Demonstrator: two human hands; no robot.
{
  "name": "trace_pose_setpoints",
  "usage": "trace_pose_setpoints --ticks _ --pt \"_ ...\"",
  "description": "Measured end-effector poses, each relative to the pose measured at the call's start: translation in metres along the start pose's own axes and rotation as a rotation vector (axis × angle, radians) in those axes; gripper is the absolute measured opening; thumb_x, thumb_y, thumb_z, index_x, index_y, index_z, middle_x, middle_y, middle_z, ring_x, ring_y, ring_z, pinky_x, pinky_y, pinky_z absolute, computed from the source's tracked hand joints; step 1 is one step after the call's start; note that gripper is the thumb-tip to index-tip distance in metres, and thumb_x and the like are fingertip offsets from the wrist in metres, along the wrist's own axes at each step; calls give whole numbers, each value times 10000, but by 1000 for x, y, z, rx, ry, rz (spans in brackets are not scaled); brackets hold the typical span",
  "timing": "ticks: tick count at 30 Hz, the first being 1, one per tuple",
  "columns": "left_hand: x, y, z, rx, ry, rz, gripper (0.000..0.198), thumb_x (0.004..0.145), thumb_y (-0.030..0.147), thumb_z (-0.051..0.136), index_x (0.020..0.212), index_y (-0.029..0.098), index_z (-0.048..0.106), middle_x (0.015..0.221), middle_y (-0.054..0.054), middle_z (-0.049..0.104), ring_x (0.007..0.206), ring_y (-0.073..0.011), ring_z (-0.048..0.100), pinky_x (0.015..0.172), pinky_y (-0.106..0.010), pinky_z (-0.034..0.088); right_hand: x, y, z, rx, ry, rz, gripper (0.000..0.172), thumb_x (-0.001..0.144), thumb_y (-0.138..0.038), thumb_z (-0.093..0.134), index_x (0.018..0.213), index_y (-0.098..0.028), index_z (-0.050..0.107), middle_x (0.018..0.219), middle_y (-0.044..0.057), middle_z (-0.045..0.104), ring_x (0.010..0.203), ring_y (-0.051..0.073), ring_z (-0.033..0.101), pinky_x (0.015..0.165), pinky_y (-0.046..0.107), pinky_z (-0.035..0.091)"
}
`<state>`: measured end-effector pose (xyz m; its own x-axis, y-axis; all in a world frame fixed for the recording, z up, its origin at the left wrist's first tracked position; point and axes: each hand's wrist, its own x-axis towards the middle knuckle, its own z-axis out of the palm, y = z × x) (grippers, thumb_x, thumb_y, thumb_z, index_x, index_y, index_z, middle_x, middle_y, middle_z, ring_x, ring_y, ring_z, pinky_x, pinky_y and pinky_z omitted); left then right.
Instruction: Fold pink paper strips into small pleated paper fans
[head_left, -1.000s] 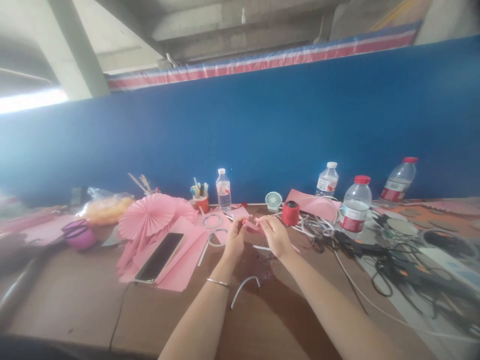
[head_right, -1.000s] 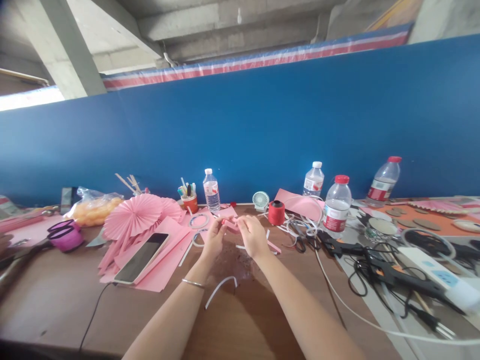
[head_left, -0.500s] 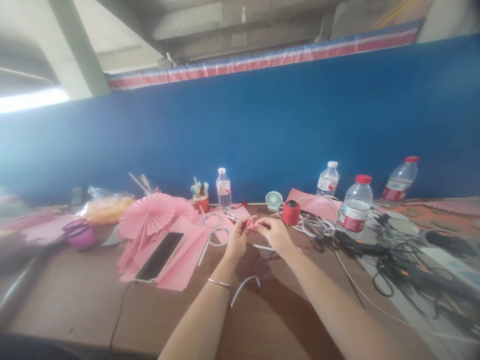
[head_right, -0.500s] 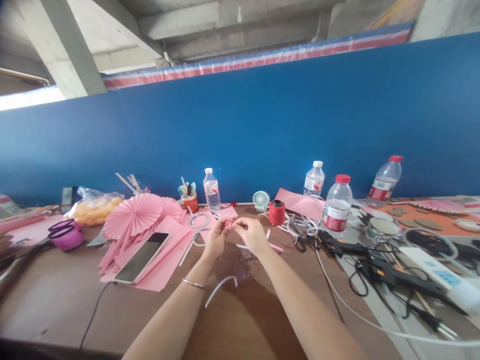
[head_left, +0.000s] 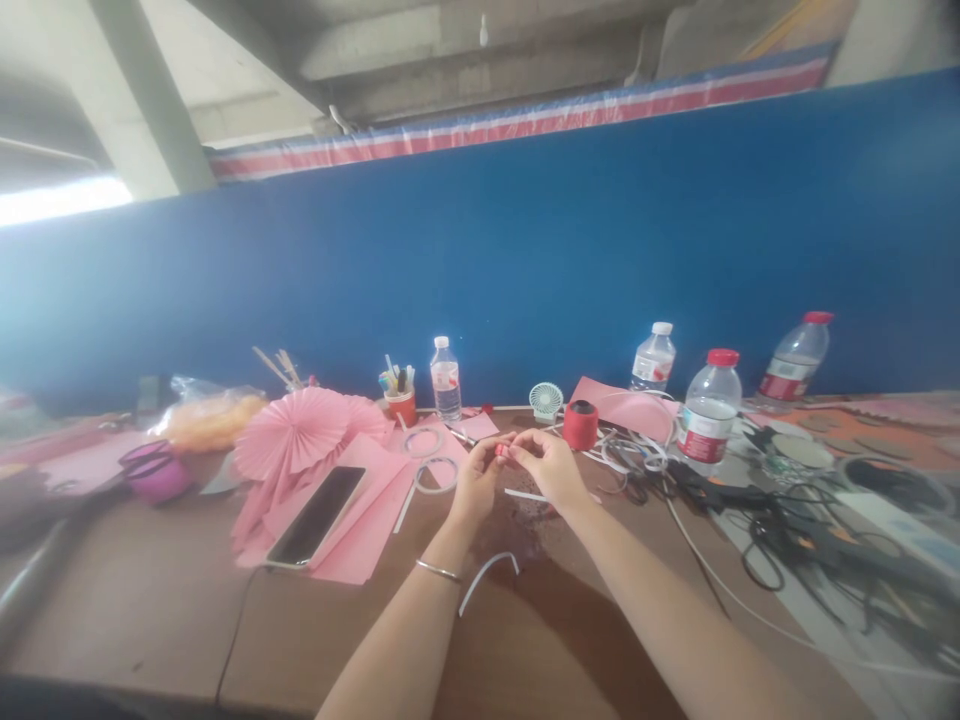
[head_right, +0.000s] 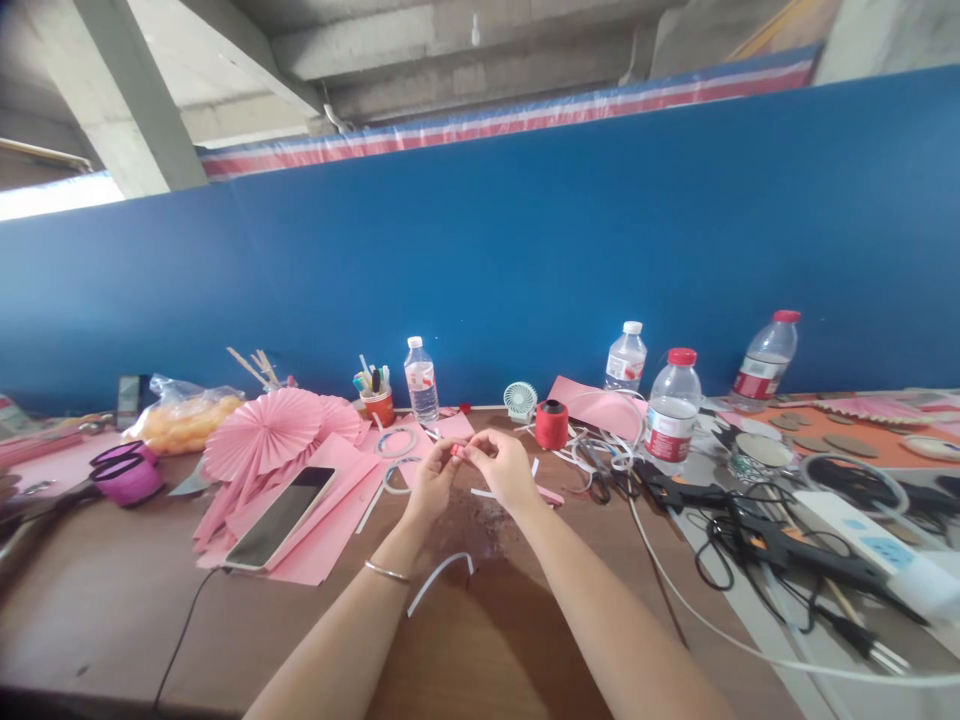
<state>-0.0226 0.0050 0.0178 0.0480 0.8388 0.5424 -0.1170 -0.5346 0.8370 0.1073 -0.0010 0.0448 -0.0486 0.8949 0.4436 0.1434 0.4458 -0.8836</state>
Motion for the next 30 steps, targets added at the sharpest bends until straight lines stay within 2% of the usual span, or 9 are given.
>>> trace_pose_setpoints --ticks 6,9,12,16,21,25,30 --pt "-6 7 9 -40 21 11 208 801 263 542 987 188 596 1128 -93 581 1071 -221 514 948 -385 363 -7 -8 5 -102 79 -30 215 750 -385 570 696 -178 594 639 0 615 590 147 539 581 241 396" --pt "-11 9 15 -125 28 -38 270 801 285 542 1052 190 568 1172 -97 552 1105 -225 491 970 -384 344 -12 -12 9 -160 150 -15 192 759 -359 559 685 -186 596 623 -11 606 576 138 524 562 228 373" --pt "-13 5 19 -183 125 -110 216 799 308 546 976 187 571 1117 -87 581 1054 -216 529 932 -370 385 -14 -13 13 -229 170 1 165 760 -341 553 702 -199 612 651 -12 624 604 143 542 586 229 375" --pt "-9 -3 17 -320 266 -173 150 809 315 531 905 200 539 1092 -65 590 1063 -200 529 923 -361 394 -14 -11 15 -271 90 -6 147 755 -340 554 729 -214 626 715 -10 649 660 149 572 622 226 384" --pt "-1 -7 6 -380 392 -175 131 817 314 521 896 209 518 1120 -63 578 1116 -201 493 942 -363 371 -11 -2 12 -414 -50 37 148 717 -334 572 667 -204 623 617 2 626 565 155 544 527 228 334" --pt "1 -7 2 -415 403 -166 144 801 309 543 893 201 513 1107 -75 583 1107 -214 500 922 -372 388 -7 5 9 -420 -135 14 213 762 -342 510 663 -196 630 578 -1 600 548 147 518 521 226 312" --pt "0 -5 5 -491 355 -159 169 788 313 564 886 186 511 1063 -93 600 1049 -221 541 911 -373 398 -2 12 6 -354 -151 59 304 772 -395 486 592 -175 594 548 -8 557 544 136 473 524 225 294"
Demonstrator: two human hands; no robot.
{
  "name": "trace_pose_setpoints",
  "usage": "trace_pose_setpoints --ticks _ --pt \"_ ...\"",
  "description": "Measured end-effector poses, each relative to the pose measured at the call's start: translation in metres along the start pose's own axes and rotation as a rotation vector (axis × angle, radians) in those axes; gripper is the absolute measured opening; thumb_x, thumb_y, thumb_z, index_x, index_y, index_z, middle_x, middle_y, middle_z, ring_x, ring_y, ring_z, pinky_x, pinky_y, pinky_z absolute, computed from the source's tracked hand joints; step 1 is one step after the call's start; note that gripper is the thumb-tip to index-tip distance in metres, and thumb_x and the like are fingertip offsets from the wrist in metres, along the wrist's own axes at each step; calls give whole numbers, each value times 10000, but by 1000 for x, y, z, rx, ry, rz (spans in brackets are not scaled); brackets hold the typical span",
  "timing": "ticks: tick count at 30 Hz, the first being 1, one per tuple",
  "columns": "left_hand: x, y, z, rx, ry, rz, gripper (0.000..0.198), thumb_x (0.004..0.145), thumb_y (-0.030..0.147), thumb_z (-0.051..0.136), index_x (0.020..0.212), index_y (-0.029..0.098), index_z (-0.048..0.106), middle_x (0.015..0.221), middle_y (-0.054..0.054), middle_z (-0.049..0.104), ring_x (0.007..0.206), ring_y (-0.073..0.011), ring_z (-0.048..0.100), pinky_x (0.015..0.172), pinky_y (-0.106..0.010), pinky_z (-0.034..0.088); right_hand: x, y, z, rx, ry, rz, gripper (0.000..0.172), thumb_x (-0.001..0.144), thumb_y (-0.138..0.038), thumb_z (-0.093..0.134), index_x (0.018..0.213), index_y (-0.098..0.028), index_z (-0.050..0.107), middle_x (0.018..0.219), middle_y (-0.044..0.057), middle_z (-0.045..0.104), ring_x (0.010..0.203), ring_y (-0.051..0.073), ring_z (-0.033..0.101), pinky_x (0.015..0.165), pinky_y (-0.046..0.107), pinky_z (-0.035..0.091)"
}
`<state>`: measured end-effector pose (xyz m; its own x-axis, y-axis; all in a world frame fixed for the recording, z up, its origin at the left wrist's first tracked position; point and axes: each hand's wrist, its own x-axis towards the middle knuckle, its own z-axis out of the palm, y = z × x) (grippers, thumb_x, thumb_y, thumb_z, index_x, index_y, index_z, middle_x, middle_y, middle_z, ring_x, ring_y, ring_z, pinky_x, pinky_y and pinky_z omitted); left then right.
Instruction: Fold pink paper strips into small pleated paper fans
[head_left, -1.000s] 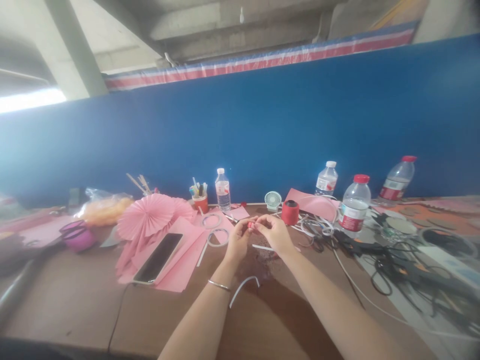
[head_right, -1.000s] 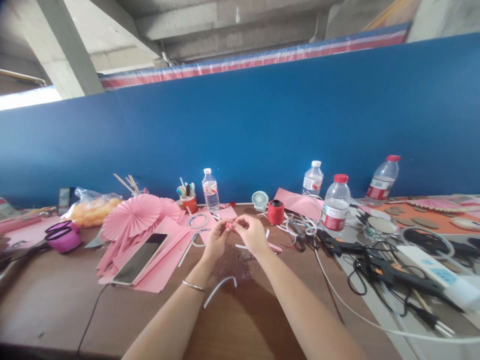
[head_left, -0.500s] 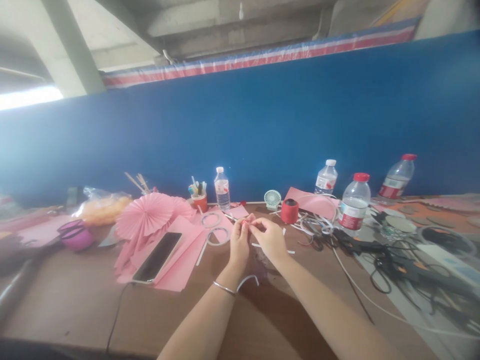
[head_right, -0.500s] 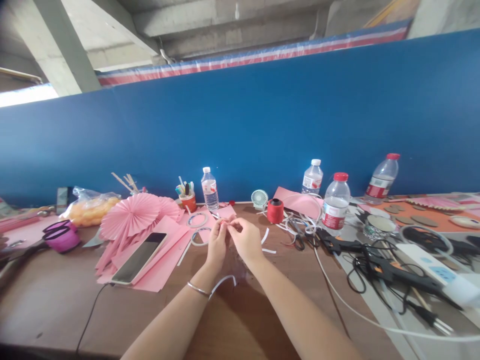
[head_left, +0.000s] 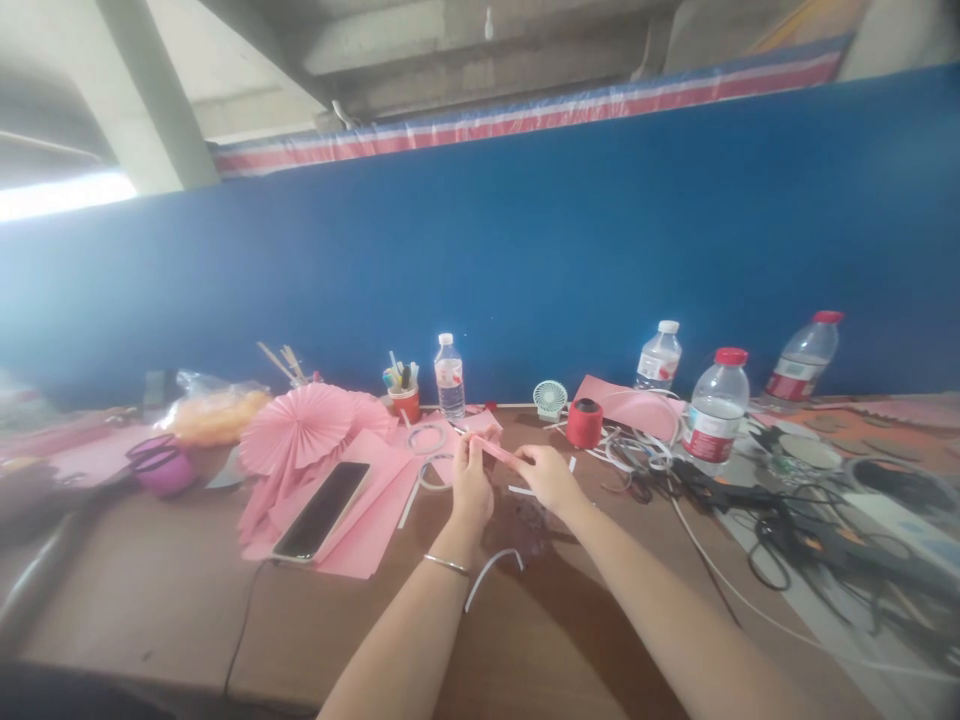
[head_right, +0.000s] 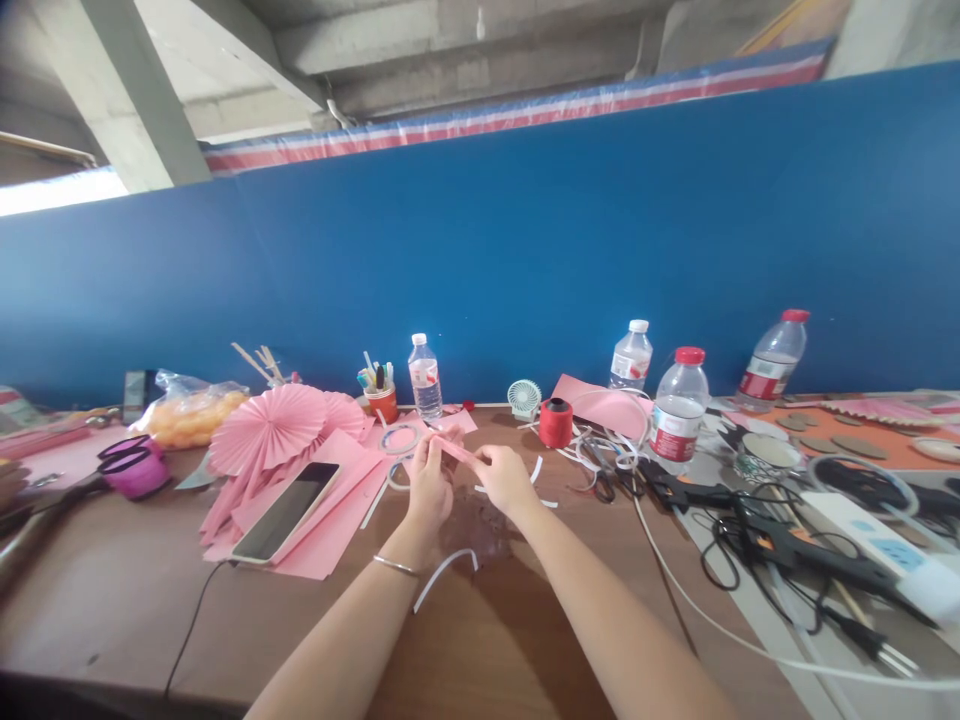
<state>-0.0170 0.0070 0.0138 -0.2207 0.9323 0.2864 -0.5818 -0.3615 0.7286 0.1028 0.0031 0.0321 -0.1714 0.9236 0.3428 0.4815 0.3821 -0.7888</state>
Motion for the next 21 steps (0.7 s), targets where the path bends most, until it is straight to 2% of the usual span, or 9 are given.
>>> trace_pose_setpoints --ticks 6,11,21 --pt "-2 2 4 -30 -21 -21 178 774 322 575 848 164 537 947 -70 621 970 -211 580 859 -358 437 4 7 -3 85 -53 31 309 751 -391 482 586 -152 590 501 -15 504 494 117 413 482 218 267" --pt "-3 1 5 -46 18 -58 180 775 328 568 828 161 528 858 -46 630 899 -195 610 809 -342 461 4 10 -2 131 -69 36 309 741 -383 479 587 -141 593 497 -16 502 485 109 415 470 213 270" --pt "-3 0 4 -65 30 -103 197 744 330 597 808 163 516 800 -20 612 861 -193 622 746 -310 475 2 9 0 143 -60 61 322 744 -378 462 517 -154 512 423 -38 443 412 92 371 439 213 254"
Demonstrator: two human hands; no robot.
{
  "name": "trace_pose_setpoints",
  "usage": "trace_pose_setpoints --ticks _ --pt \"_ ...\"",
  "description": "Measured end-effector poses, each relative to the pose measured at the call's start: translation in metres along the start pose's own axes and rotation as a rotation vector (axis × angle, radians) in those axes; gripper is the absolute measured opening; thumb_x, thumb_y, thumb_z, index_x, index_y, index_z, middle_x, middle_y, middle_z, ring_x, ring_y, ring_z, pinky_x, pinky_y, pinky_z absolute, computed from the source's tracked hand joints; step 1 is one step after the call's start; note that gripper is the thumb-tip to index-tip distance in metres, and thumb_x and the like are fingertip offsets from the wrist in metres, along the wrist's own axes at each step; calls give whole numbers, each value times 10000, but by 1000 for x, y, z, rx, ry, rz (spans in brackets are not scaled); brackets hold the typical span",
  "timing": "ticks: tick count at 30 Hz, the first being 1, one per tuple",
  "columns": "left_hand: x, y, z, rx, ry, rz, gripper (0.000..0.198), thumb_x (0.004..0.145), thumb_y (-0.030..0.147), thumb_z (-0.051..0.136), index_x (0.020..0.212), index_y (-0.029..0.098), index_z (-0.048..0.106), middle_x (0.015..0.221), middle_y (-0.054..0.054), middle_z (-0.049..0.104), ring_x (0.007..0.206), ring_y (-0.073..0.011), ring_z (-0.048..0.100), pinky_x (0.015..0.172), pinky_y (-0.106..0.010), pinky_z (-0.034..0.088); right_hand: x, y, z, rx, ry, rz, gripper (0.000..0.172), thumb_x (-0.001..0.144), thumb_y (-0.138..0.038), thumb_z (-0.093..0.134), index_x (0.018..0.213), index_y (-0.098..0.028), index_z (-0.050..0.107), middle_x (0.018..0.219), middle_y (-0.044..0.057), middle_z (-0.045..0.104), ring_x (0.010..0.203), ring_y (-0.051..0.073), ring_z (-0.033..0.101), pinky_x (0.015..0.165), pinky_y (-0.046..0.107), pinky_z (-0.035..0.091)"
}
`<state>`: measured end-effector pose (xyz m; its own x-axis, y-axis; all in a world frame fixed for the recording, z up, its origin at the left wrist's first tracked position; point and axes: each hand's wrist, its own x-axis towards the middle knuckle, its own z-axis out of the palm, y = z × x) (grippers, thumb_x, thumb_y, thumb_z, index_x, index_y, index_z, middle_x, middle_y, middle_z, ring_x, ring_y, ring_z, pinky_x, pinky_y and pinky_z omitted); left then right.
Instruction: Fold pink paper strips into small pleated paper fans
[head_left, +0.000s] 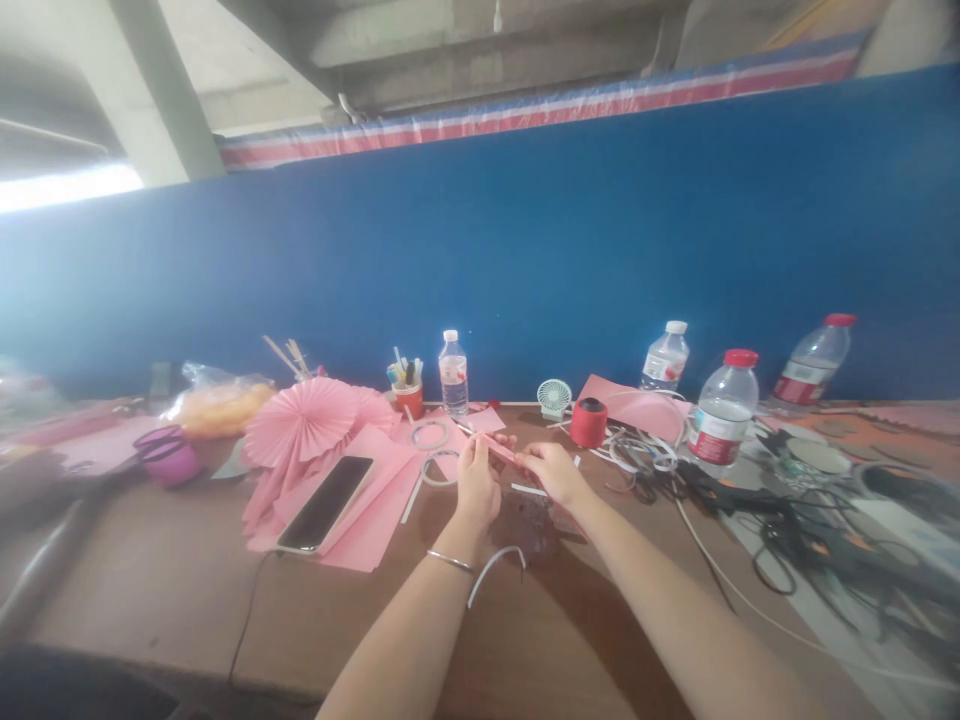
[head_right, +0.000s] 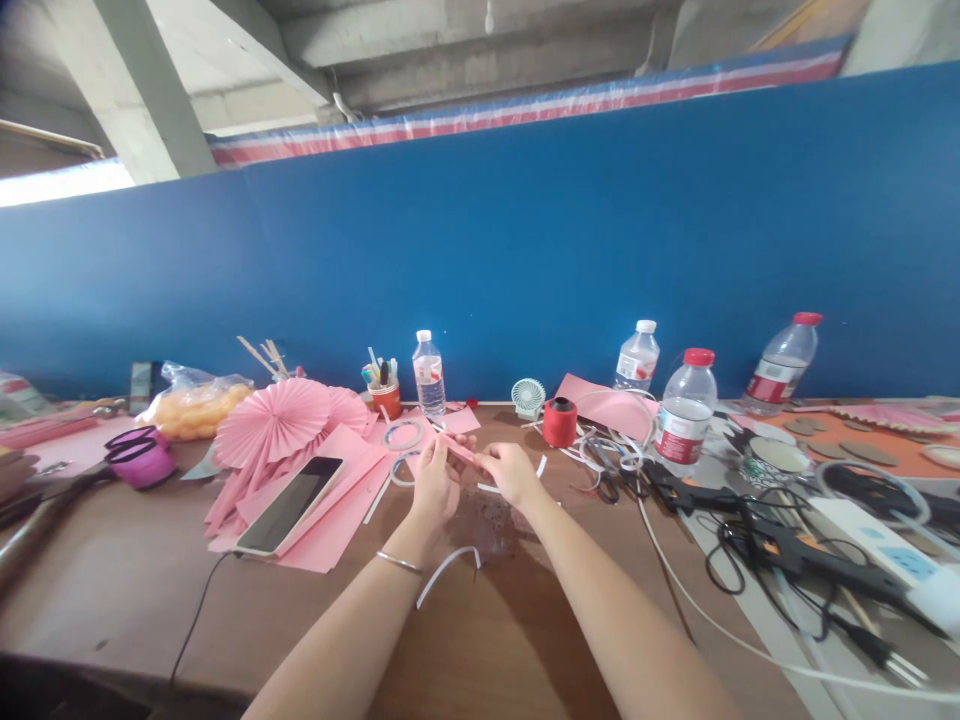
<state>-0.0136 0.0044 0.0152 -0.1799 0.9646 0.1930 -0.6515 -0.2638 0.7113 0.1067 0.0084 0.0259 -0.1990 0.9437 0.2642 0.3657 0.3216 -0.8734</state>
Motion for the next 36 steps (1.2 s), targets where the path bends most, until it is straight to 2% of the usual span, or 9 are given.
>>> trace_pose_setpoints --ticks 5,9,15,18,22,31,36 --pt "-1 2 2 29 14 9 210 738 344 597 785 160 507 766 -14 595 821 -193 627 719 -313 478 0 0 -1 -73 58 12 343 713 -412 528 492 -150 531 449 -25 486 463 102 411 466 218 266" --pt "-2 4 3 56 49 17 228 737 368 590 792 168 495 733 3 564 749 -167 623 651 -277 478 -2 3 2 -116 83 43 401 698 -468 547 462 -145 531 421 -29 447 457 99 386 453 220 243" --pt "-1 8 3 27 46 72 246 777 394 545 721 180 438 637 45 483 574 -103 566 562 -230 457 -6 1 7 -12 -83 55 427 694 -525 553 548 -125 590 453 -35 477 460 93 400 445 205 260" --pt "0 11 4 -21 56 103 256 777 388 553 703 183 417 596 56 448 475 -71 480 494 -200 421 -6 -1 8 11 -146 17 420 720 -498 530 515 -131 543 441 -39 466 452 91 395 454 206 272" --pt "0 15 6 -89 45 97 231 772 371 568 735 191 429 598 60 435 450 -60 425 475 -191 394 -5 -1 9 70 -184 3 363 746 -422 507 515 -143 509 443 -38 468 453 95 404 463 209 288" --pt "3 13 3 -229 12 30 150 797 299 545 766 190 447 591 58 403 441 -55 380 463 -189 353 -5 2 12 -28 -100 9 394 708 -441 544 466 -157 417 442 -65 347 466 78 327 451 202 242" --pt "9 12 -3 -285 30 19 127 797 258 539 766 176 447 595 58 394 425 -37 355 444 -171 318 -8 0 12 -119 -103 -63 347 709 -437 551 529 -146 495 496 -47 453 509 95 399 483 205 272"
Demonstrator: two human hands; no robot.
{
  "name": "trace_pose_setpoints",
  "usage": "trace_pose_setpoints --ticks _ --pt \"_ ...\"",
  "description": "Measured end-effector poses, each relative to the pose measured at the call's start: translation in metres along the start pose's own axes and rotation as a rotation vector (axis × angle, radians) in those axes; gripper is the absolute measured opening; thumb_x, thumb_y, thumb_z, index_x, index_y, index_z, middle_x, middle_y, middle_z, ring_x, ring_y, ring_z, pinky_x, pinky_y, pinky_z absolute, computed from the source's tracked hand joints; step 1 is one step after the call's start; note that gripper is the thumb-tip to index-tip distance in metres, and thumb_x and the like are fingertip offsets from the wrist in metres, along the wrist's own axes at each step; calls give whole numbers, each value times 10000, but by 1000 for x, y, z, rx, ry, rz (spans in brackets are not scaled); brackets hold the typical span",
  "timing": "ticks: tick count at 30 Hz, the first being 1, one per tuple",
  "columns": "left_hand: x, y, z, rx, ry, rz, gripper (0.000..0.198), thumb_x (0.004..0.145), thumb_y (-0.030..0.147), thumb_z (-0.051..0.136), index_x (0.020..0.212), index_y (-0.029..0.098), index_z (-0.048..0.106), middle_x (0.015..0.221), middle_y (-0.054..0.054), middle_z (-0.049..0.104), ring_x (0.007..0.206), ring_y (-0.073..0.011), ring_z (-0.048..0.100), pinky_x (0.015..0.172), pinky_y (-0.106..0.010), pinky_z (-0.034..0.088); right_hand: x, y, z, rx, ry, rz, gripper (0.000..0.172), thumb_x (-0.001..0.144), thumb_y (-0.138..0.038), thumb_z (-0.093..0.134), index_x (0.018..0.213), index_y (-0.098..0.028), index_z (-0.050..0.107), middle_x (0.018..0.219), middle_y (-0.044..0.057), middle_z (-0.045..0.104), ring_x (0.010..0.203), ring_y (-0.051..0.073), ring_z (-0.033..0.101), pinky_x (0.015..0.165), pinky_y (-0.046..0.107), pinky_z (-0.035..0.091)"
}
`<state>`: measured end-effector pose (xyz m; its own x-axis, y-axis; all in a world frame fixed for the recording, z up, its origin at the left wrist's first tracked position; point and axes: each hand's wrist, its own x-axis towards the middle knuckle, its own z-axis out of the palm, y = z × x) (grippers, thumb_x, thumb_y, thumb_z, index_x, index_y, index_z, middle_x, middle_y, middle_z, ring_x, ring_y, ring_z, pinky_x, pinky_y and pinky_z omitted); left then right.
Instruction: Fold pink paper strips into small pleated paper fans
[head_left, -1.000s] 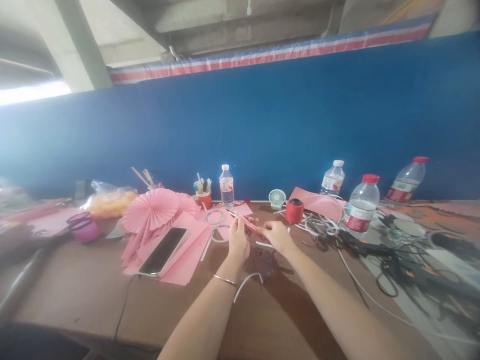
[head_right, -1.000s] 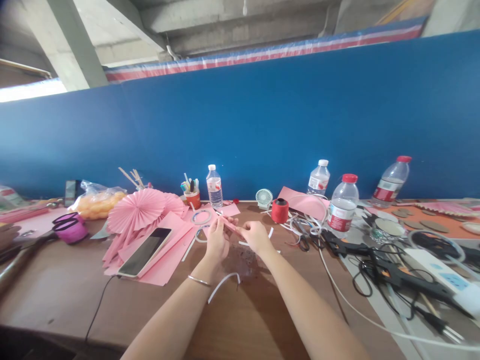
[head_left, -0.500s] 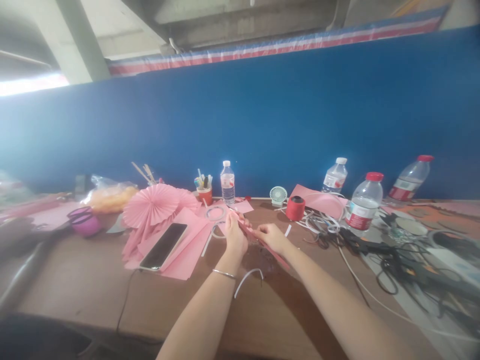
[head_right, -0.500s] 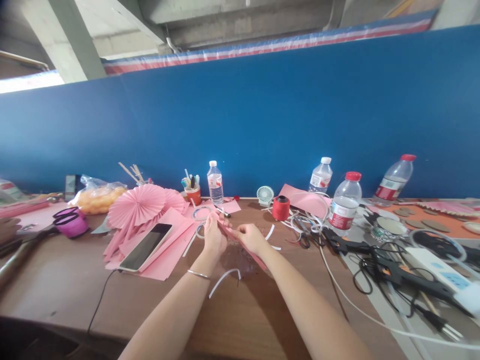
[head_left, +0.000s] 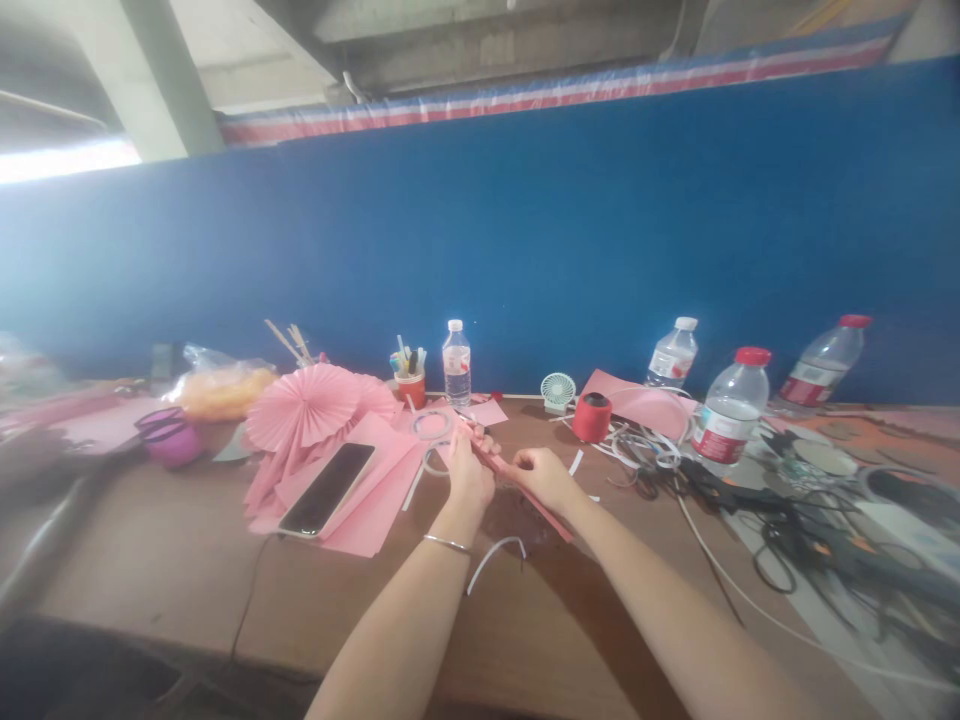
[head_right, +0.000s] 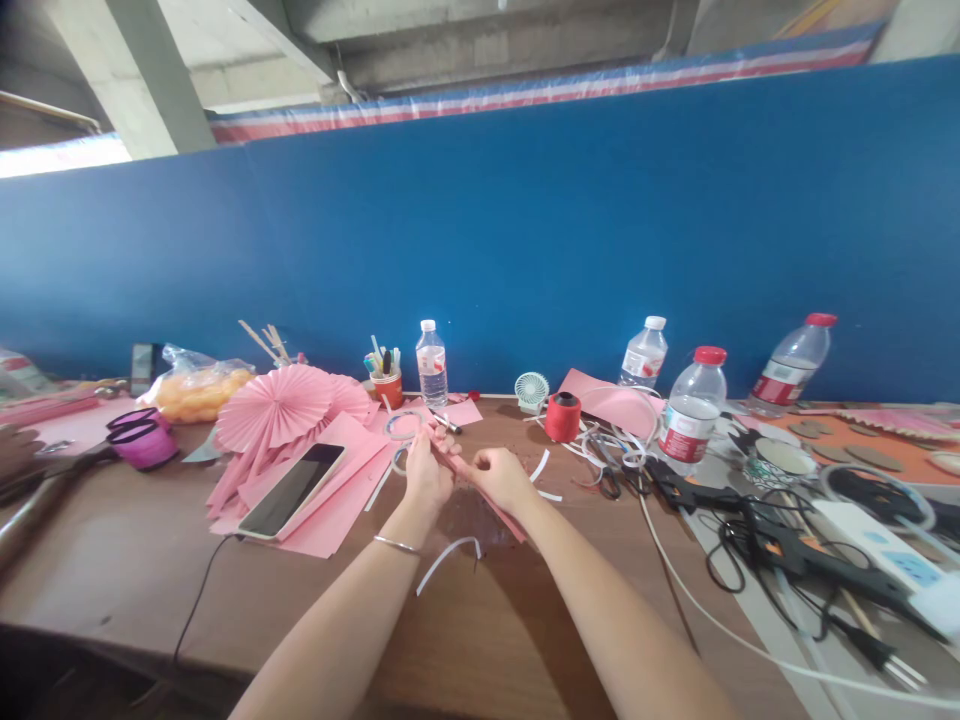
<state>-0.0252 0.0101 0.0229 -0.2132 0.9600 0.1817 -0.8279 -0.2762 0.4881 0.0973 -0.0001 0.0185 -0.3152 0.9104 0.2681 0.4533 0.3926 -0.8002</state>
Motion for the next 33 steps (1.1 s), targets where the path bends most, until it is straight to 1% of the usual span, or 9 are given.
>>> trace_pose_setpoints --ticks 6,8,12,14,16,18,24,28,33 --pt "4 3 -4 -50 2 -23 104 802 238 532 783 172 455 585 62 376 413 -29 354 431 -164 307 -1 0 3 -46 2 1 256 652 -387 622 606 -160 511 554 -40 508 550 115 446 513 213 302" --pt "3 3 -4 -53 -7 -36 86 807 230 522 793 172 460 585 62 378 411 -30 352 432 -163 312 -1 -1 6 21 15 24 237 647 -363 630 739 -164 538 652 -22 554 595 127 480 524 214 335" --pt "0 3 0 -38 -29 -90 91 810 243 520 789 172 467 566 63 378 397 -35 343 423 -168 324 -3 -2 13 268 -75 102 400 722 -371 565 1058 -171 480 888 47 601 576 124 534 483 218 391" --pt "-2 2 3 -17 -33 -109 94 800 244 536 787 174 475 554 64 381 389 -37 347 418 -169 330 -4 -2 14 263 -132 75 316 789 -435 482 915 -154 555 752 36 616 502 115 517 458 212 379" --pt "-2 1 4 10 -21 -105 91 795 247 541 788 174 487 563 58 419 405 -39 392 443 -172 361 -5 -2 15 204 -132 38 410 815 -495 429 665 -141 572 566 19 581 457 112 496 452 205 360" --pt "-2 -1 4 33 4 -93 104 799 270 532 799 169 505 618 28 501 482 -60 490 515 -193 416 -5 -1 15 195 -109 54 473 807 -524 429 557 -140 548 467 9 539 417 108 477 438 200 343" --pt "-5 -4 0 247 -55 -168 306 760 382 573 962 153 542 922 -102 636 824 -205 620 723 -328 473 -3 -1 12 247 -31 123 449 804 -507 433 565 -148 553 413 -3 520 357 109 464 392 192 346" --pt "-7 -4 -2 390 -23 -128 277 686 300 664 864 116 558 811 -93 651 758 -208 636 697 -330 489 -3 -3 12 211 -13 113 437 814 -472 434 540 -151 550 414 2 537 367 111 488 415 189 360" --pt "-5 -1 -3 368 -22 -119 247 666 287 676 798 122 547 680 -46 622 705 -195 637 663 -315 499 -6 -5 17 109 -9 53 440 835 -450 411 558 -152 579 429 1 552 398 113 510 451 188 346"
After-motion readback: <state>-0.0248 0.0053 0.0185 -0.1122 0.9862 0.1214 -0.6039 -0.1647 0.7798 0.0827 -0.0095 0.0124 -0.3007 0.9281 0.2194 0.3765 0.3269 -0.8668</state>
